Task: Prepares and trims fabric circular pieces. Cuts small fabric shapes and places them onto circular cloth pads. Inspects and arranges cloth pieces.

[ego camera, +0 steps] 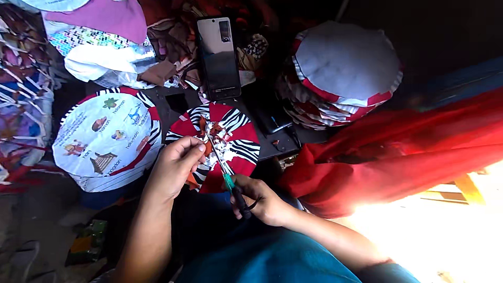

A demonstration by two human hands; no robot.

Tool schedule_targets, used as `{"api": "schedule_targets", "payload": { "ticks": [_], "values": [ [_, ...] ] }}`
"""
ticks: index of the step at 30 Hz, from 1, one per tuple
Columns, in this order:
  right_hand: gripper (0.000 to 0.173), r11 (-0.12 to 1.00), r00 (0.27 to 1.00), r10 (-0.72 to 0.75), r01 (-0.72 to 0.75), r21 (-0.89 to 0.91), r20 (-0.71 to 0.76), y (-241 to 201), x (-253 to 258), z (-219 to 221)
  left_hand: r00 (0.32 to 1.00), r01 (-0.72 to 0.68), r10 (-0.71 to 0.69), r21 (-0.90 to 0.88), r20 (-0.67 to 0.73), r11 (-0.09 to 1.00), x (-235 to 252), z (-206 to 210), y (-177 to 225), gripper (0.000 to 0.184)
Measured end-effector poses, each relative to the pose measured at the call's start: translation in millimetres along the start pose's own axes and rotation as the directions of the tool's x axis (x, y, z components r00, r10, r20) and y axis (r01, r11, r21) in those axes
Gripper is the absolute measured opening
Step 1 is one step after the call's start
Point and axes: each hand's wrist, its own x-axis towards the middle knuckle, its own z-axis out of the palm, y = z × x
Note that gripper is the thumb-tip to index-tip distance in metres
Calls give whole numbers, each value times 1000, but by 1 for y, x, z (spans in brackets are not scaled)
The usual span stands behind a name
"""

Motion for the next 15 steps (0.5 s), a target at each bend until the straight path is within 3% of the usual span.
{"api": "schedule_targets", "payload": {
  "ticks": [4, 6, 9, 11, 15],
  "values": [
    [20, 999, 1000, -2, 3, 34, -29, 0, -3, -3, 999, -45, 45, 80, -6, 996, 7, 1, -1, 13],
    [23, 992, 999, -20, 15, 122, 36, 1, -5, -6, 999, -41, 42, 68, -14, 997, 7, 0, 2, 15],
    [62, 995, 985, 2, -19, 97, 174, -2, -8, -10, 1000, -25, 25, 24, -10, 999, 5, 1, 6, 17],
    [58, 999, 983, 4, -13, 51, 182, -4, -7, -9, 1000, -31, 31, 49, 2, 998, 4, 4, 7, 16],
    [33, 998, 996, -15, 10, 60, 85, 0, -3, -7, 999, -32, 32, 100, 6, 994, 4, 7, 5, 14]
  ]
}}
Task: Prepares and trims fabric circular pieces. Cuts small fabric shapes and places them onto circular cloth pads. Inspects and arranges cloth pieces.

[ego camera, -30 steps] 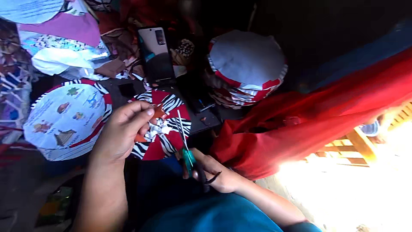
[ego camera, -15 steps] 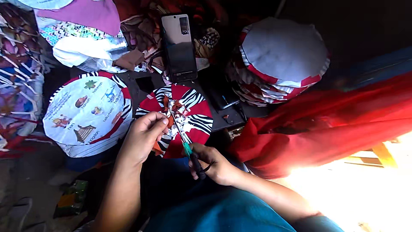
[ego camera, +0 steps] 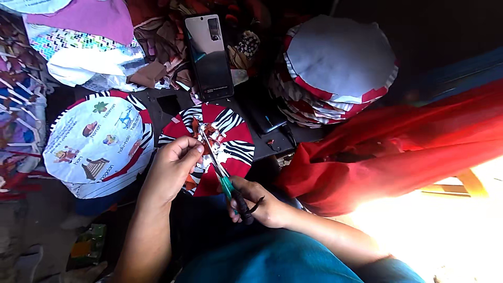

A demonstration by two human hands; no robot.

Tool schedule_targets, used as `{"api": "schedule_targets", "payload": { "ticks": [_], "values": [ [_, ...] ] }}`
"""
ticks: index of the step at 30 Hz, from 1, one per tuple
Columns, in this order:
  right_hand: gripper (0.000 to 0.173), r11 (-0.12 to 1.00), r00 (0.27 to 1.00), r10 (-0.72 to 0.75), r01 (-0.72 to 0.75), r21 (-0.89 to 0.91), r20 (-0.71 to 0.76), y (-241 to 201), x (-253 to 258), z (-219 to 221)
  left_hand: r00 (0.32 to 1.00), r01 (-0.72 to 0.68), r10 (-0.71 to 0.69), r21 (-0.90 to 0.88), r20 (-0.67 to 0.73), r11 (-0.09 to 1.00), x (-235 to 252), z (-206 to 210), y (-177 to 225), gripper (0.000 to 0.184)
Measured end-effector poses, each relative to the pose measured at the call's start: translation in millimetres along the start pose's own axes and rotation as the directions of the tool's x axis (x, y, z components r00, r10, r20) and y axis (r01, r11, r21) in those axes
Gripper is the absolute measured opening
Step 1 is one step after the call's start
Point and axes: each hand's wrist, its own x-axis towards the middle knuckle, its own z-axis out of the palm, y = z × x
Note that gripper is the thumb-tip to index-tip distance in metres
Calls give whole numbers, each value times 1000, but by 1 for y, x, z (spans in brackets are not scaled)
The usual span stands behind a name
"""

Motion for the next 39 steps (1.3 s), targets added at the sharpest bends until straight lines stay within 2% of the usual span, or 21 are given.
{"api": "schedule_targets", "payload": {
  "ticks": [7, 9, 11, 13, 15, 21, 25, 27, 29, 31, 33, 39],
  "values": [
    [19, 998, 989, 59, -62, -13, -136, 3, -1, 3, 999, 14, -10, 79, -51, 997, 4, -4, -3, 11],
    [19, 995, 992, 87, -83, 48, -87, 2, -2, 0, 999, 21, -18, 72, -45, 997, 3, -6, -3, 13],
    [26, 993, 996, 92, -91, 79, 3, 1, -3, -1, 999, 24, -23, 40, -29, 999, 2, -8, -2, 17],
    [39, 995, 993, 95, -96, 12, 66, -1, -4, -3, 1000, 27, -27, 3, -10, 1000, 0, -7, -1, 17],
    [42, 995, 994, 83, -79, -53, 68, -2, -3, -2, 1000, 16, -16, -21, 15, 1000, -1, -5, 0, 16],
    [26, 1000, 999, 4, -6, -30, -50, 6, 0, 3, 1000, 13, -13, -8, 21, 1000, -3, -5, -1, 11],
    [20, 997, 990, 39, -48, -63, -137, 4, -1, 6, 999, 9, -7, 62, -35, 998, -2, -10, -3, 11],
    [19, 996, 990, 94, -94, 7, -104, 1, -2, 5, 999, 18, -15, 48, -51, 999, -2, -11, -3, 16],
    [27, 994, 995, 99, -98, 39, -19, 1, -3, 3, 999, 12, -12, 8, -51, 1000, -3, -11, -2, 20],
    [40, 997, 995, 83, -83, 0, 61, 1, -4, 2, 999, 3, -4, -25, -39, 1000, -4, -9, -1, 19],
    [42, 997, 995, 72, -70, -37, 67, 1, -3, 3, 1000, -1, 0, -41, -23, 999, -5, -6, 1, 16],
    [25, 998, 998, 6, -10, -61, -69, 5, 0, 7, 1000, -9, 9, 4, -6, 1000, -6, -4, 0, 14]
  ]
}}
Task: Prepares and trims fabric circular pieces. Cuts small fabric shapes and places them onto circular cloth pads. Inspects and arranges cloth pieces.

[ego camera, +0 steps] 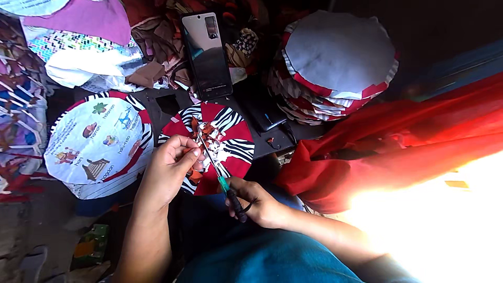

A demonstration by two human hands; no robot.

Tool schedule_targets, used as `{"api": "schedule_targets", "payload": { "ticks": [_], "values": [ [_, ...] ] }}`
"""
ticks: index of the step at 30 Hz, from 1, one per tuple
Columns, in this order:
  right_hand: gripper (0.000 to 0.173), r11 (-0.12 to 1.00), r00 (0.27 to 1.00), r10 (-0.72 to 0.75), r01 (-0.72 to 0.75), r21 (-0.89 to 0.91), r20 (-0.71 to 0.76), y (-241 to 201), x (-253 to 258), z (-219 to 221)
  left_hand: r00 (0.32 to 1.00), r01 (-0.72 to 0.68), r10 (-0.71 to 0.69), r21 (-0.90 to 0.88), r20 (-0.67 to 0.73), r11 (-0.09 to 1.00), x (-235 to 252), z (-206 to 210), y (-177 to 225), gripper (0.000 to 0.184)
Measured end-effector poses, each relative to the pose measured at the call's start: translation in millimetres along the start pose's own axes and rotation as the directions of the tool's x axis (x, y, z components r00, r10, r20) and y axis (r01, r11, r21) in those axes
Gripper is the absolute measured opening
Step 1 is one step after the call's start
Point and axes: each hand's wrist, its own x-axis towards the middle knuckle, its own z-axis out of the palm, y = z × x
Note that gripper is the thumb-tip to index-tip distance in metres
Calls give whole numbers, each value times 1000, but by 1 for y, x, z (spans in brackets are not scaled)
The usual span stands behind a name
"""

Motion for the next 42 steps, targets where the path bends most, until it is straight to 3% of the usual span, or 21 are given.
{"api": "schedule_targets", "payload": {
  "ticks": [3, 6, 11, 20, 25, 27, 29, 31, 38, 42],
  "values": [
    [20, 999, 998, 25, -27, -25, -57, 1, -1, 1, 1000, -9, 10, 37, -25, 999, 2, -3, -3, 12],
    [18, 995, 996, 91, -91, 43, -2, -2, -2, -1, 999, 10, -9, 16, -49, 1000, 2, -5, -2, 15],
    [44, 996, 984, 83, -89, 30, 159, -6, -4, -4, 999, -27, 27, -7, -36, 1000, 0, -4, -1, 21],
    [25, 1000, 1000, -7, 7, 3, -4, -1, -1, 1, 1000, -2, 2, -11, -20, 1000, -4, 2, 2, 11],
    [18, 995, 997, 65, -63, 75, -27, -3, -3, 1, 999, 2, -1, 34, -48, 999, 0, -3, 1, 11],
    [25, 988, 996, 80, -85, 125, 47, -4, -4, -1, 998, 6, -3, 38, -57, 999, 0, -5, 1, 13],
    [41, 992, 987, 92, -103, 76, 130, -6, -6, -4, 999, 6, -6, 15, -43, 1000, -1, -6, 3, 17],
    [43, 996, 985, 82, -88, 31, 149, -6, -5, -4, 1000, 6, -6, -20, -24, 1000, -1, -5, 4, 20],
    [26, 999, 999, -43, 43, -14, 22, -1, -2, 0, 998, 0, 1, -25, 60, 1000, -2, -1, 4, 18],
    [19, 999, 999, 23, -21, 40, -39, -3, -4, 0, 999, 21, -20, -23, 28, 1000, 0, -4, 3, 17]
  ]
}}
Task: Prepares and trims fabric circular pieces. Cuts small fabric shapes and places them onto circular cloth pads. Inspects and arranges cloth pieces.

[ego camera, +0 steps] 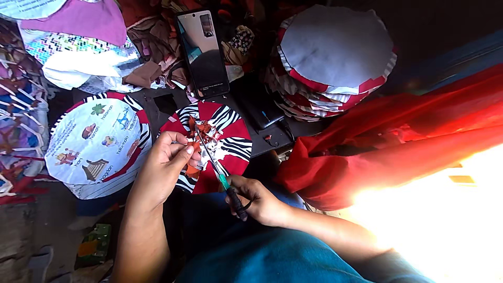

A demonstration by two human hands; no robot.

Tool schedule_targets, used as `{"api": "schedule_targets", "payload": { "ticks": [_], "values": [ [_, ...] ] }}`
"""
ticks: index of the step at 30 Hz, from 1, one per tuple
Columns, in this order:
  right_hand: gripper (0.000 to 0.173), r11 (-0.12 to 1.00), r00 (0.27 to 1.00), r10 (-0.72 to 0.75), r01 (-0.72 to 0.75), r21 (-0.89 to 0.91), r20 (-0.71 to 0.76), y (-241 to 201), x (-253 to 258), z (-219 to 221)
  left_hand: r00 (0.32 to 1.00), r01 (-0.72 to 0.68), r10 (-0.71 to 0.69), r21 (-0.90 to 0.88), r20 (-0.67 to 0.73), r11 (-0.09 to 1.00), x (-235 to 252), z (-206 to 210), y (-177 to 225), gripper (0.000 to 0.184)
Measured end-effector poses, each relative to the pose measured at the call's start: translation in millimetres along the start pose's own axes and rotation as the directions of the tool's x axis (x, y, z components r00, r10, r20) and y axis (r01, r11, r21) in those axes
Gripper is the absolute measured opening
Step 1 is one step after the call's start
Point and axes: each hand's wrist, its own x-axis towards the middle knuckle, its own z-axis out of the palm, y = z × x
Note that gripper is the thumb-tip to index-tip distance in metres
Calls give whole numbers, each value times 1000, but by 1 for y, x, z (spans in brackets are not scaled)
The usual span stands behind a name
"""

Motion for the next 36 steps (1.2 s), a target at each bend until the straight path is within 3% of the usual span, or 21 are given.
{"api": "schedule_targets", "payload": {
  "ticks": [3, 6, 11, 16, 25, 27, 32, 36],
  "values": [
    [24, 996, 996, 35, -41, 80, 80, -1, -2, -3, 1000, 1, -1, 27, 11, 1000, 0, -4, 0, 26],
    [41, 998, 985, 55, -54, -14, 166, -2, -3, -5, 999, 2, -5, 52, 49, 999, -1, -5, 1, 33],
    [39, 985, 990, -7, 31, -171, 142, 2, 0, -4, 996, 39, -50, 135, 76, 990, -4, -4, 8, 51],
    [30, 984, 995, -67, 78, -160, 72, 7, 0, -1, 990, 38, -65, 213, 121, 976, -2, -7, 11, 68],
    [22, 987, 997, -70, 64, -146, -37, 4, -8, -2, 997, 25, -44, 250, 68, 968, 0, -9, 18, 64],
    [22, 996, 999, -36, 36, -77, 0, 1, -10, -4, 998, 20, -34, 242, 55, 970, 1, -7, 20, 63],
    [62, 999, 966, -20, 9, 43, 259, -1, -18, -8, 987, -80, 91, 92, -131, 993, 10, -2, 21, 53],
    [69, 990, 936, -93, 52, 128, 340, 2, -18, -8, 957, -153, 136, -50, -255, 987, 9, 6, 26, 52]
  ]
}}
